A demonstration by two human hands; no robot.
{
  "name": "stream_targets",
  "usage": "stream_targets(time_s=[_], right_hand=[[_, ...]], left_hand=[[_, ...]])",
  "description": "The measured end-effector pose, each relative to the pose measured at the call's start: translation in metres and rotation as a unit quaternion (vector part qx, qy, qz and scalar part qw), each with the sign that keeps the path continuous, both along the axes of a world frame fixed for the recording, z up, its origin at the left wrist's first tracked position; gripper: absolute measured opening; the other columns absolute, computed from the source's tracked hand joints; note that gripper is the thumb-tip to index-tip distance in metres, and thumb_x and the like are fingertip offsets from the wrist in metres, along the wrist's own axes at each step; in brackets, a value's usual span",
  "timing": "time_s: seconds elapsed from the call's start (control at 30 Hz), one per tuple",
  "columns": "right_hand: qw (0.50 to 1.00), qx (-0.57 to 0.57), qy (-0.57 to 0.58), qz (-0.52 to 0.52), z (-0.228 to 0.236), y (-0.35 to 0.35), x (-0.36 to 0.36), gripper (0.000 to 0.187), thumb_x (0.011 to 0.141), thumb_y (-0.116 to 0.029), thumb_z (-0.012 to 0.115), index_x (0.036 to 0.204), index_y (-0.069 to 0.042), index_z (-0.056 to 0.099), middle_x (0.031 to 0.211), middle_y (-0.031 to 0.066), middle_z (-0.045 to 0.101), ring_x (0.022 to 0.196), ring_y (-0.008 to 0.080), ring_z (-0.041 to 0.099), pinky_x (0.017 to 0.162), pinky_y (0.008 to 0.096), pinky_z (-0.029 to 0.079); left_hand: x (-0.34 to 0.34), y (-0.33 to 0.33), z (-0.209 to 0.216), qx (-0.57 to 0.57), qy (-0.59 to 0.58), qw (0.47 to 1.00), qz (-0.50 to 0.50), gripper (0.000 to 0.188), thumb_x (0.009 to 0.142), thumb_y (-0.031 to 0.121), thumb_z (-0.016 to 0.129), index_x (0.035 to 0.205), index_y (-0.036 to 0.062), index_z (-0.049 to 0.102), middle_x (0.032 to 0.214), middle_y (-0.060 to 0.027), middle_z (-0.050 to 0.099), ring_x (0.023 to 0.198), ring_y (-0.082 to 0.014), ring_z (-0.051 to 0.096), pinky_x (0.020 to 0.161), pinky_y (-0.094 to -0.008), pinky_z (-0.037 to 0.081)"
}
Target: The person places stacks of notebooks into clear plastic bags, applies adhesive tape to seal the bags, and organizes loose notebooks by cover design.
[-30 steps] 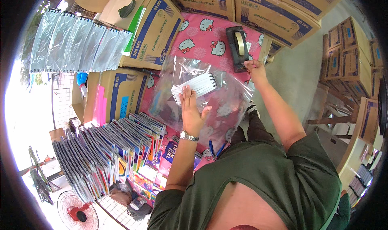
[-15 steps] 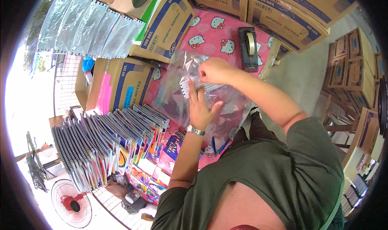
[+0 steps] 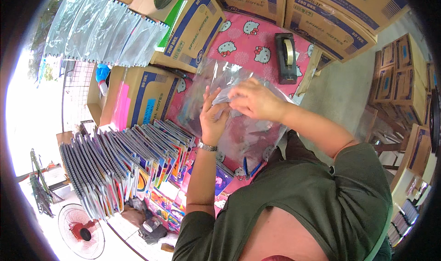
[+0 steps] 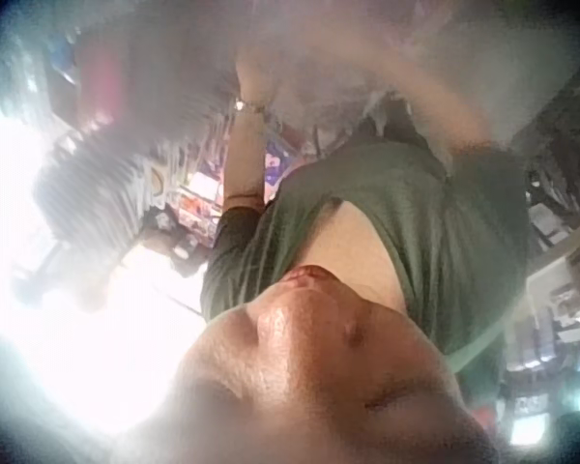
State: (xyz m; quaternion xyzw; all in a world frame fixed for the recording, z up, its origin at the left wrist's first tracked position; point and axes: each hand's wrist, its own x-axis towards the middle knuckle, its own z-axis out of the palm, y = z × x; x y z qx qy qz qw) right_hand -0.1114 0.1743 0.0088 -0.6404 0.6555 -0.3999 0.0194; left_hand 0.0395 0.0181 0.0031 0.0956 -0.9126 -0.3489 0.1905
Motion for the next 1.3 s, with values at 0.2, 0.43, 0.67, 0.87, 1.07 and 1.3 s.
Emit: stream_targets(time_s=[0.2,0.43,0.67,0.87,1.07,1.3], right_hand=[[0.936,0.047,-0.29,-0.194,-0.023,-0.03,-0.049,0.035,0.082,-0.018,0.07,0.113,-0.01,0.059,0.104,0.0112,0.067,0.098,0.0278,0.066,0.083,0.039,0.051],[0.94,-0.061,-0.327,-0.078,-0.006,-0.035,-0.058,0.054,0.084,-0.028,0.071,0.13,-0.012,0.048,0.114,0.0118,0.066,0.106,0.0315,0.064,0.091,0.037,0.05],[0.993,0.091,-0.047,0.06,-0.007,0.007,-0.025,0.075,0.082,-0.025,0.07,0.146,-0.016,0.031,0.109,0.0183,0.064,0.103,0.0378,0.061,0.091,0.0459,0.048],[0.971,0.207,-0.085,-0.086,-0.015,-0.016,-0.004,0.067,0.084,-0.015,0.064,0.143,-0.012,0.032,0.09,0.0187,0.065,0.084,0.0382,0.063,0.078,0.0473,0.05],[0.956,0.0,-0.141,-0.259,-0.032,0.001,-0.031,0.049,0.087,-0.027,0.064,0.128,-0.004,0.051,0.078,0.019,0.064,0.072,0.0368,0.063,0.069,0.0421,0.051],[0.683,-0.025,-0.555,-0.474,-0.152,0.091,-0.075,0.023,0.09,-0.019,0.065,0.075,-0.002,0.066,0.069,0.0054,0.062,0.065,0.0153,0.058,0.061,0.0302,0.047]], left_hand=[[-0.04,-0.01,0.019,0.408,0.09,0.903,0.1,0.032,0.077,0.0,0.071,0.109,-0.0005,0.066,0.126,-0.0135,0.059,0.129,-0.0255,0.046,0.103,-0.0357,0.04],[-0.045,-0.046,-0.001,0.324,-0.146,0.934,0.033,0.026,0.082,0.006,0.07,0.107,-0.0027,0.068,0.099,-0.0054,0.069,0.089,-0.0115,0.061,0.081,-0.0246,0.048],[-0.006,-0.017,0.008,-0.028,-0.045,0.997,-0.063,0.034,0.073,0.01,0.076,0.106,0.0025,0.069,0.115,-0.0129,0.064,0.107,-0.0301,0.061,0.093,-0.0407,0.048],[-0.016,-0.009,-0.011,-0.184,-0.103,0.974,0.085,0.022,0.069,0.013,0.077,0.089,0.009,0.072,0.094,-0.0007,0.068,0.098,-0.0235,0.058,0.088,-0.0409,0.038],[-0.039,-0.012,0.009,-0.078,-0.224,0.961,0.146,0.035,0.068,0.026,0.082,0.1,0.0162,0.073,0.078,0.005,0.067,0.098,-0.0212,0.054,0.088,-0.0416,0.031],[-0.059,-0.04,-0.001,-0.103,-0.197,0.973,0.066,0.031,0.064,0.017,0.084,0.093,0.0119,0.075,0.081,-0.0031,0.069,0.101,-0.023,0.055,0.091,-0.0382,0.039]])
